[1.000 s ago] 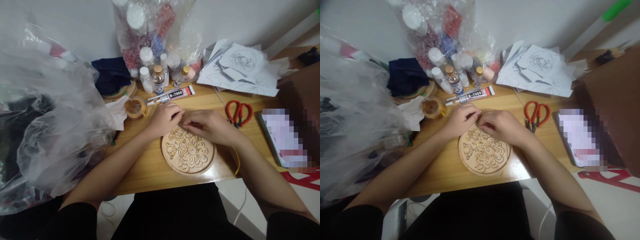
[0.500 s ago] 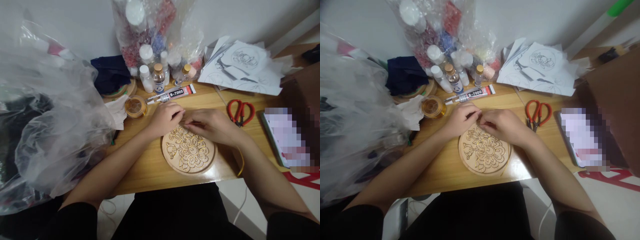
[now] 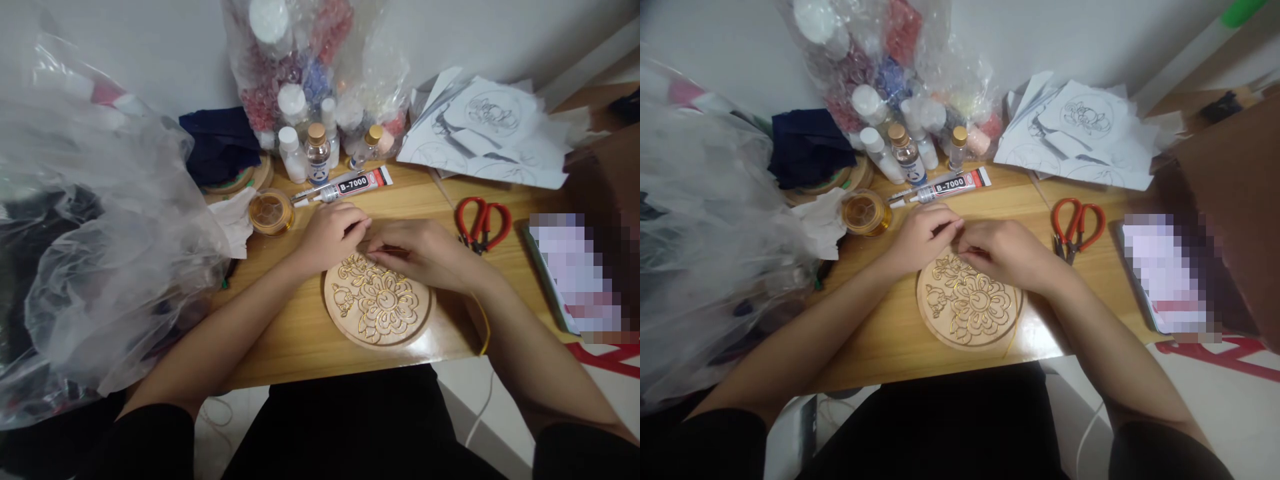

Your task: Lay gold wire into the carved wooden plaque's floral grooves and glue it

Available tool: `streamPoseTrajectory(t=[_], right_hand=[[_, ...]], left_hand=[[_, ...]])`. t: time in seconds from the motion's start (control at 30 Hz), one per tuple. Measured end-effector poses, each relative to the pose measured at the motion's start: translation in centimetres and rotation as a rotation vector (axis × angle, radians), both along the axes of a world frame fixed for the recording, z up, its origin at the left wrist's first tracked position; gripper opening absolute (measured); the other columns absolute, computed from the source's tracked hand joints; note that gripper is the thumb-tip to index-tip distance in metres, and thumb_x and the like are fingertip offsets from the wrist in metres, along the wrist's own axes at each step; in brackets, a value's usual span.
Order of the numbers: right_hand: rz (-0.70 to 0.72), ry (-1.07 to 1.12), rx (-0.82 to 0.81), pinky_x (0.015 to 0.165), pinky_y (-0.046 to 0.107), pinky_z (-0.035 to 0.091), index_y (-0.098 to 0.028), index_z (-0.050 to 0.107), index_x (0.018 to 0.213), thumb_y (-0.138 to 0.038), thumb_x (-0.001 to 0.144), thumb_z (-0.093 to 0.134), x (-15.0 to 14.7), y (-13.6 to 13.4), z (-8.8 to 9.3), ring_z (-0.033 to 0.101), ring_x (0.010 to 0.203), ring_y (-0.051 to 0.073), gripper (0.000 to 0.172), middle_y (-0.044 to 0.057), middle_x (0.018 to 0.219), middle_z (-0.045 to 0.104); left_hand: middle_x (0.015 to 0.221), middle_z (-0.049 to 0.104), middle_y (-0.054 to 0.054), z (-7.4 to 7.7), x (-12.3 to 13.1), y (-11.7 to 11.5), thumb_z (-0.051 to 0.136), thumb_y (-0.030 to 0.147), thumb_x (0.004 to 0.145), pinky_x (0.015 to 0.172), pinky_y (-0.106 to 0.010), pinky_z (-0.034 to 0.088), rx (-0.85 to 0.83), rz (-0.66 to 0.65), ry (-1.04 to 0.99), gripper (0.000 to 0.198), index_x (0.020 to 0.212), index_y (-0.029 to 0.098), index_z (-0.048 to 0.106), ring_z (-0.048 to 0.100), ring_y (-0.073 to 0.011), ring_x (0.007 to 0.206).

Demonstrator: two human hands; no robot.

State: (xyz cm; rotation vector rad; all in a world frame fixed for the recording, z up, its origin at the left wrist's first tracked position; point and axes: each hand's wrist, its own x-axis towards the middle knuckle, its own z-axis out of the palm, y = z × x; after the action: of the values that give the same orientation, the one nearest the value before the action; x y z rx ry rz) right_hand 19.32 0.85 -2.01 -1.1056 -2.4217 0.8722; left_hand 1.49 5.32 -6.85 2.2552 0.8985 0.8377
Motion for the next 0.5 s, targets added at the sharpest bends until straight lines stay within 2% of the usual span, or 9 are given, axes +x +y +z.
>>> streamPoseTrajectory(t=[0.5], right_hand=[[0.019,-0.018,-0.023,0.067,0.027,0.042,-0.013,0.063,0.084,-0.019,0.090,0.050,0.07,0.06,0.02,0.059,0.074,0.015,0.016,0.007,0.083,0.066]], left_hand=[[0.069,0.062,-0.001,-0.12,-0.05,0.02,0.052,0.015,0.087,0.064,-0.026,0.038,0.025,0.003,0.001,0.020,0.069,0.015,0.061,0.053,-0.0124,0.068]])
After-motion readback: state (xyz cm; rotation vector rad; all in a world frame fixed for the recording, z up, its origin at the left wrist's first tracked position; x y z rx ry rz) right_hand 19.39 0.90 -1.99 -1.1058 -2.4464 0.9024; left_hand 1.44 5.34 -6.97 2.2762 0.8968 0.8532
